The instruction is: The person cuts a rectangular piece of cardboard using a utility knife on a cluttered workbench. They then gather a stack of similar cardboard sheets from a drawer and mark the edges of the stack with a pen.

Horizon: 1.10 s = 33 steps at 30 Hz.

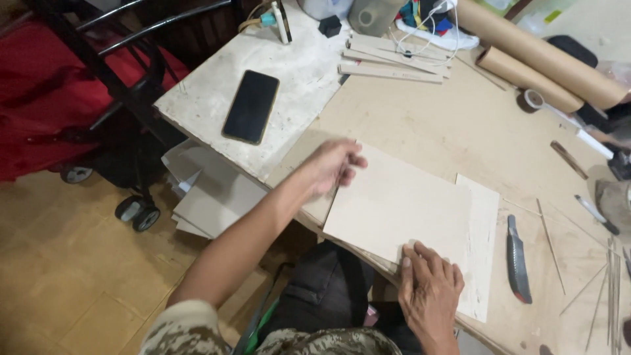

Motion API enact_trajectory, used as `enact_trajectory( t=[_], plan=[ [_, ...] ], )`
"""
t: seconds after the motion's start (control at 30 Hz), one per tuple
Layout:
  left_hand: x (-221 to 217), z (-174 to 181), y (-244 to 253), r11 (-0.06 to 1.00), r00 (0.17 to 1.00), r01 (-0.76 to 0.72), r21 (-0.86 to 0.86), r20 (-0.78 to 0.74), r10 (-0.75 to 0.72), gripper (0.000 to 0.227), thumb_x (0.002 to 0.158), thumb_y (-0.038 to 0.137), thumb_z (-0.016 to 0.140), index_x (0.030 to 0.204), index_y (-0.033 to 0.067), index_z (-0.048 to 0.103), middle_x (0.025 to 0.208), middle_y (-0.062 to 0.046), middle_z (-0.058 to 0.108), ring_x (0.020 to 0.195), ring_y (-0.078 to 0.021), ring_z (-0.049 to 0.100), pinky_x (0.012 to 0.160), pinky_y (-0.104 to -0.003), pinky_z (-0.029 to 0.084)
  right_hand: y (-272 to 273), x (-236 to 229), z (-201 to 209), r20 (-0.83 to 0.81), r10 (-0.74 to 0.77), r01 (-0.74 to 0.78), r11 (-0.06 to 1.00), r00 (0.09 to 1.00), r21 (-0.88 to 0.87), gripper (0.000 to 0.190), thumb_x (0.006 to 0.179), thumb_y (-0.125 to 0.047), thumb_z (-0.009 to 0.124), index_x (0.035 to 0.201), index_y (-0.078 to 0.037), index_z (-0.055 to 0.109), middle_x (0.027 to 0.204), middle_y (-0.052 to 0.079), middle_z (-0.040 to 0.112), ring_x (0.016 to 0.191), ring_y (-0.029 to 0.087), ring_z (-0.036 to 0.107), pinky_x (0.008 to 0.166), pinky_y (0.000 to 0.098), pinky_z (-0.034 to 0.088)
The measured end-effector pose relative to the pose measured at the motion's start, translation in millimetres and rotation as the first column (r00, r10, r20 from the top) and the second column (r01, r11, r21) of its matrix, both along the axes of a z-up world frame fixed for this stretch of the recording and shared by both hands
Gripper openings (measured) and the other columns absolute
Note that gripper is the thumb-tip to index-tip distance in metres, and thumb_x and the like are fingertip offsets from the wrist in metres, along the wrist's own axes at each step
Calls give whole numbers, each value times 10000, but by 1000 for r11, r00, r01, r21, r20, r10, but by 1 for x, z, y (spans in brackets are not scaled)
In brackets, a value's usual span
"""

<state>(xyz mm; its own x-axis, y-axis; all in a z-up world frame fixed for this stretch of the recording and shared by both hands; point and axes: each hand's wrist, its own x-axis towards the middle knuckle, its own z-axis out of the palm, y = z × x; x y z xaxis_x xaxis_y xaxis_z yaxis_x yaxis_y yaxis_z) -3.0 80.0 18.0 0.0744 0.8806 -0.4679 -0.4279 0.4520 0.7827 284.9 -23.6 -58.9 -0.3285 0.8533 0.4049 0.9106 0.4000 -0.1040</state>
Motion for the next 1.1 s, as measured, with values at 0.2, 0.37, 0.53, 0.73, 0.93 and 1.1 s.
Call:
enact_trajectory(
  t=[0.2,0.37,0.53,0.73,0.93,1.1],
  plan=[
    [2,-19,16,999,999,-17,-32,-29,16,442,949,222,531,1362,68,493,788,-64,660,442,-83,480,383,-221,368,0,1,4,38,55,-57,996,998,69,251,1041,-261,570,1209,-225,752,1267,21,705,1056,278,640,1021,455,391],
    [4,-17,-70,996,978,89,2,-189,-87,601,1039,180,459,1615,114,300,814,-119,679,367,-108,459,302,-226,364,-1,-2,6,-14,54,-54,998,998,44,242,1053,-274,578,1185,-204,769,1254,20,717,1072,251,631,1029,432,368],
    [1,-18,-137,967,945,246,62,-237,-225,758,945,272,610,1591,67,270,643,-217,683,328,-239,606,255,-305,459,4,-1,-7,19,-56,56,997,998,-43,261,1035,-316,552,1165,-259,770,1227,-17,668,1083,251,631,1056,520,396],
    [50,0,-82,875,555,323,362,-821,134,792,853,255,729,1563,106,412,791,-261,734,712,-380,755,546,-475,608,9,-3,0,-3,-4,4,999,1000,-31,247,955,-301,576,1073,-214,775,1149,29,691,985,268,649,979,540,419],
    [141,-60,40,508,203,800,319,-941,271,541,852,296,715,1371,162,637,1188,-128,667,1150,-395,622,904,-528,555,6,-7,1,-42,-1,-2,997,999,-71,311,1021,-354,482,1151,-261,749,1182,-5,663,1065,249,618,1045,580,355],
    [161,-30,33,566,-29,823,-42,-999,-32,721,735,388,851,1346,77,627,1267,-193,536,1221,-522,488,858,-819,437,10,4,4,-72,68,-82,971,995,-223,300,960,-330,578,1202,-260,740,1169,46,673,1061,309,620,1004,611,384]
  ],
)
